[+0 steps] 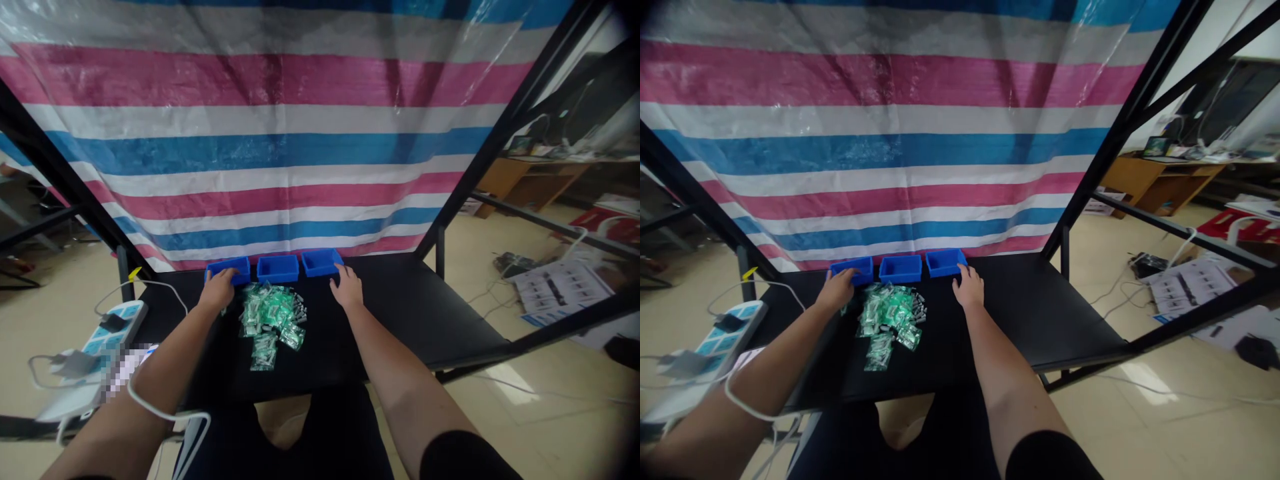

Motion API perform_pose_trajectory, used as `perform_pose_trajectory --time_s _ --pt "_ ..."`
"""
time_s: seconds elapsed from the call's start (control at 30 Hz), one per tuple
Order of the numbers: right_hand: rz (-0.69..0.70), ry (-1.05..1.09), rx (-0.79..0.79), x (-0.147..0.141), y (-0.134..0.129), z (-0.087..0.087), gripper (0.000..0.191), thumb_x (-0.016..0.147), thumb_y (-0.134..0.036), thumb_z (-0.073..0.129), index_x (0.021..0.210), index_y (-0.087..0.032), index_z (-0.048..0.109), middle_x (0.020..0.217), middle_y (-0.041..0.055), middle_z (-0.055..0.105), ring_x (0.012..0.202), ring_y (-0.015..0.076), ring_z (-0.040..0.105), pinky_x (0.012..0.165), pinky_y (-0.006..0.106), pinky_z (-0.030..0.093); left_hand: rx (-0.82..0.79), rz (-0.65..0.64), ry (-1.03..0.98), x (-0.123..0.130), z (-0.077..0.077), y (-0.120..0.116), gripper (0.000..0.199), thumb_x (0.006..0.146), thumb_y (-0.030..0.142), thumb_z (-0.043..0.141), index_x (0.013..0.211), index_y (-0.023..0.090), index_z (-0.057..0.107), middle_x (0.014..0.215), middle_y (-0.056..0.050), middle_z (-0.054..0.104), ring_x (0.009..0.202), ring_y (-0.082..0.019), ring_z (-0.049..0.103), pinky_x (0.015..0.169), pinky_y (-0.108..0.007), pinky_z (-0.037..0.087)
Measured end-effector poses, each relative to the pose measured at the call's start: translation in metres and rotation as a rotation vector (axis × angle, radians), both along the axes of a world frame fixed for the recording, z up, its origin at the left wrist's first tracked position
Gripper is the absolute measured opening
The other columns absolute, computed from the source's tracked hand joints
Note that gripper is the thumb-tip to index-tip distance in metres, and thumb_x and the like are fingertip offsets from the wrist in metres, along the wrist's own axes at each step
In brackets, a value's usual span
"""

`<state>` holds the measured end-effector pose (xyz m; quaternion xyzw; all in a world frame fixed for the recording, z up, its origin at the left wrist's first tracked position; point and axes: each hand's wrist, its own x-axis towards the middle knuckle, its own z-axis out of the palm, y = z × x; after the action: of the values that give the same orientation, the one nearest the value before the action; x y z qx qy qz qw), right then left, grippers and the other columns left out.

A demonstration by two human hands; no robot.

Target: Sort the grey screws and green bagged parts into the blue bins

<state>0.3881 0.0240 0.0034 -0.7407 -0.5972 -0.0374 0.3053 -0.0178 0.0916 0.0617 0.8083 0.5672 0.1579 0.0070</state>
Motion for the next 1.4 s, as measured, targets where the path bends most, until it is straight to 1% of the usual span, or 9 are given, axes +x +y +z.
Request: perform_pose_trajectory --time_s 0.17,0.27,0.5,0.77,0.93,1.03,1.13,1.3,1.4 --pt "0.07 -0.055 0.033 -0.003 -0.005 0.001 0.05 0.092 -0.029 0.056 0.141 -0.027 0.052 0.13 0.0127 0.057 0.117 0.0309 0.056 0.1 0.045 0.044 -0.06 -0.11 -0.084 0.039 0.001 0.002 0.049 0.098 0.042 0.044 0.146 0.032 0.047 0.144 -0.009 0.058 0.135 -0.03 0.051 0.119 -0.066 0.019" --pt "0.097 -0.068 0.054 -0.003 -0.006 0.002 0.048 0.092 -0.03 0.055 0.141 -0.026 0.054 0.128 0.0122 0.057 0.116 0.0298 0.056 0.101 0.044 0.046 -0.052 -0.086 -0.103 0.054 -0.001 0.01 0.051 0.096 0.053 0.046 0.141 0.031 0.054 0.143 -0.01 0.057 0.131 -0.031 0.054 0.117 -0.062 0.027" --pt "0.117 -0.06 0.072 -0.002 -0.007 0.003 0.049 0.092 -0.029 0.055 0.141 -0.027 0.057 0.13 0.0121 0.056 0.117 0.0294 0.057 0.103 0.043 0.048 0.038 -0.151 -0.196 0.057 -0.012 0.035 0.051 0.091 0.055 0.053 0.123 0.019 0.069 0.129 -0.012 0.063 0.114 -0.028 0.064 0.102 -0.037 0.05" --pt "0.104 -0.044 0.06 -0.002 -0.008 0.005 0.048 0.092 -0.028 0.055 0.14 -0.026 0.056 0.131 0.012 0.056 0.119 0.0295 0.056 0.104 0.043 0.048 0.024 -0.204 -0.212 0.048 -0.015 0.036 0.052 0.091 0.059 0.05 0.121 0.021 0.069 0.126 -0.01 0.067 0.118 -0.027 0.062 0.108 -0.037 0.047" --pt "0.106 -0.033 0.05 -0.002 -0.007 0.004 0.049 0.091 -0.027 0.055 0.14 -0.027 0.055 0.131 0.0114 0.056 0.117 0.0291 0.057 0.103 0.043 0.047 0.041 -0.264 -0.185 0.048 -0.004 0.031 0.046 0.092 0.054 0.05 0.118 0.021 0.069 0.121 -0.011 0.069 0.118 -0.026 0.062 0.109 -0.039 0.044" --pt "0.097 -0.019 0.063 -0.001 -0.007 0.003 0.051 0.089 -0.029 0.057 0.14 -0.026 0.054 0.128 0.0117 0.057 0.115 0.0297 0.057 0.103 0.044 0.047 0.116 -0.195 -0.176 0.05 0.009 0.013 0.041 0.095 0.05 0.049 0.12 0.024 0.067 0.123 -0.008 0.069 0.122 -0.029 0.058 0.113 -0.048 0.037" --pt "0.069 0.029 0.113 0.0 -0.007 0.001 0.054 0.088 -0.032 0.058 0.141 -0.023 0.051 0.124 0.0126 0.057 0.113 0.0302 0.057 0.1 0.044 0.048 0.219 -0.117 -0.302 0.043 0.013 -0.023 0.035 0.095 0.046 0.051 0.117 0.024 0.066 0.119 -0.007 0.069 0.119 -0.028 0.059 0.109 -0.045 0.041" --pt "0.006 0.121 0.262 0.004 -0.007 0.001 0.032 0.087 -0.034 0.057 0.114 -0.018 0.061 0.113 0.0136 0.06 0.105 0.0282 0.057 0.096 0.042 0.049 0.152 -0.057 -0.559 0.023 -0.013 -0.118 0.02 0.093 0.039 0.057 0.104 0.023 0.063 0.096 -0.005 0.064 0.093 -0.023 0.063 0.085 -0.037 0.052" --pt "-0.022 0.233 0.288 0.006 -0.012 0.001 0.017 0.088 -0.035 0.054 0.088 -0.02 0.062 0.089 0.0077 0.061 0.082 0.0222 0.059 0.08 0.035 0.05 0.031 -0.115 -0.583 0.019 -0.032 -0.169 0.024 0.09 0.039 0.063 0.109 0.026 0.061 0.093 -0.004 0.06 0.087 -0.022 0.061 0.078 -0.035 0.053"
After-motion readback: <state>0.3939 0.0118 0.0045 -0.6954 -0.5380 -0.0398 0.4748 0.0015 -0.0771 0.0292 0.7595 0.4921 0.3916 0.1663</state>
